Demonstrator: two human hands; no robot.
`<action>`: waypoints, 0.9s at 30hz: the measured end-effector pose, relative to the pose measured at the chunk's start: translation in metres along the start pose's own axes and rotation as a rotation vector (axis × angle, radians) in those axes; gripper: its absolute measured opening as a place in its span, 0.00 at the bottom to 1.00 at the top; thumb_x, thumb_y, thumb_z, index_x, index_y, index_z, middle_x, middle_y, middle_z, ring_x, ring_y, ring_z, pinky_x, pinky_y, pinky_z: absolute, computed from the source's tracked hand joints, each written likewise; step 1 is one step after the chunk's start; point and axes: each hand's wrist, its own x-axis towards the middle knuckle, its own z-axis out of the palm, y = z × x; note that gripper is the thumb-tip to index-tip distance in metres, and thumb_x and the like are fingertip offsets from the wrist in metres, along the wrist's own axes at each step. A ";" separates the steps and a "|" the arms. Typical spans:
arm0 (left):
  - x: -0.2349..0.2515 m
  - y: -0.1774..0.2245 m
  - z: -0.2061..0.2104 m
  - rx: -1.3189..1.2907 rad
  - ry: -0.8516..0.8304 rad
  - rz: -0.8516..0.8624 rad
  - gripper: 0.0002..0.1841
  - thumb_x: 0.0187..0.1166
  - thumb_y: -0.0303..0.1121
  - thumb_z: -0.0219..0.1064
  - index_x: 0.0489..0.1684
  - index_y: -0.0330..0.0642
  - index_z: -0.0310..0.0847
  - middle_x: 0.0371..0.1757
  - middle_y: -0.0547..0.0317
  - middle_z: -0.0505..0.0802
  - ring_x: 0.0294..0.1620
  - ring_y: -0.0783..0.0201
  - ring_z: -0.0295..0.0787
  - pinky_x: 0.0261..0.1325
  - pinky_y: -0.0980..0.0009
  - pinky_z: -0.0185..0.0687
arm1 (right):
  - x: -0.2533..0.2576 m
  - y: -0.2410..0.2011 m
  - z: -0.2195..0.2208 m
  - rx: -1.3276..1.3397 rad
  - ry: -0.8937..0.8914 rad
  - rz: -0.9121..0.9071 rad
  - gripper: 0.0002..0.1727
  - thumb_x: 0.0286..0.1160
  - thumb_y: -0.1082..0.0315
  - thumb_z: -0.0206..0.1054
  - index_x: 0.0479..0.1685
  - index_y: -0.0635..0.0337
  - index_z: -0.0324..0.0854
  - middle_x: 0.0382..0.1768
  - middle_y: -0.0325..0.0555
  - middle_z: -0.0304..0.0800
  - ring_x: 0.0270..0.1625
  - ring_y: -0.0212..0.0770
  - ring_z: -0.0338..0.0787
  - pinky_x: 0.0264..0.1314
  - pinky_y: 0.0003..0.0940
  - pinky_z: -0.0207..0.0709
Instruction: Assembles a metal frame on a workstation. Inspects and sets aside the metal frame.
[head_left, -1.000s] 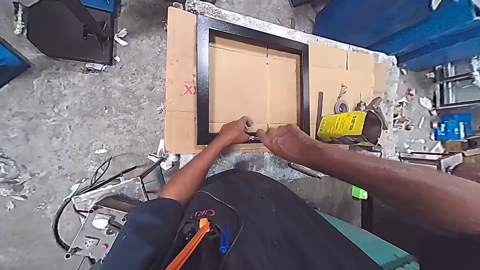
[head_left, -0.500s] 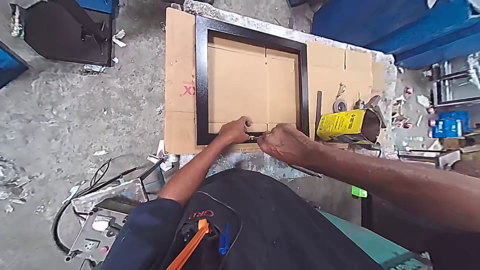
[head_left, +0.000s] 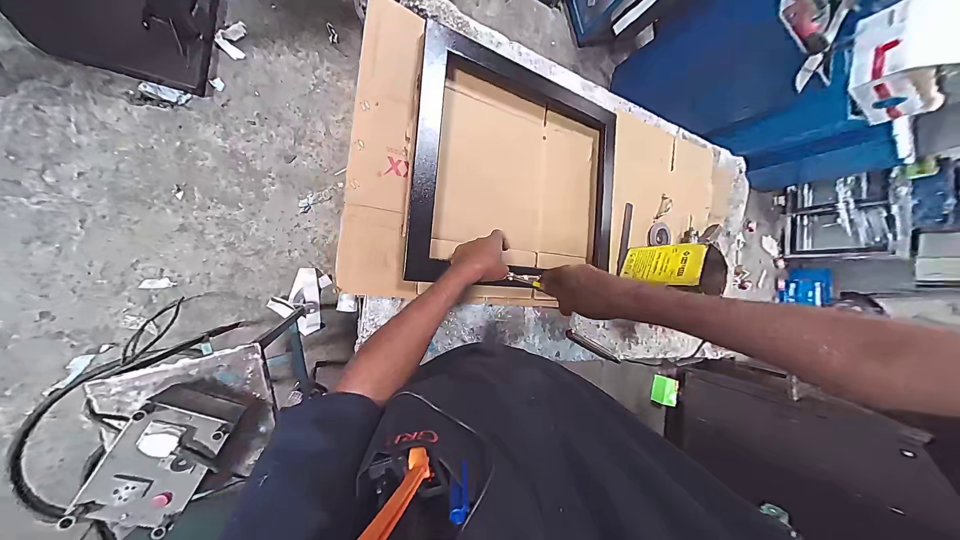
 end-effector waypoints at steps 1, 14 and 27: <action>0.000 0.000 -0.001 0.005 0.003 0.003 0.32 0.63 0.38 0.76 0.73 0.59 0.76 0.57 0.59 0.95 0.60 0.47 0.92 0.55 0.31 0.83 | -0.003 -0.008 -0.002 -0.139 -0.018 0.007 0.15 0.93 0.61 0.51 0.53 0.58 0.82 0.38 0.52 0.89 0.44 0.53 0.92 0.48 0.55 0.84; 0.003 -0.003 -0.001 0.030 -0.026 0.012 0.32 0.64 0.39 0.76 0.74 0.59 0.75 0.57 0.59 0.95 0.60 0.48 0.92 0.55 0.32 0.84 | -0.023 -0.026 -0.007 -0.839 0.314 -0.260 0.16 0.78 0.80 0.60 0.59 0.62 0.85 0.34 0.56 0.84 0.28 0.54 0.86 0.26 0.46 0.77; 0.004 -0.002 -0.002 0.031 -0.037 0.000 0.31 0.65 0.39 0.76 0.72 0.61 0.75 0.56 0.61 0.96 0.58 0.50 0.93 0.54 0.33 0.85 | -0.022 -0.025 -0.011 -0.802 0.277 -0.258 0.18 0.79 0.78 0.60 0.65 0.59 0.83 0.37 0.56 0.85 0.32 0.54 0.87 0.29 0.46 0.78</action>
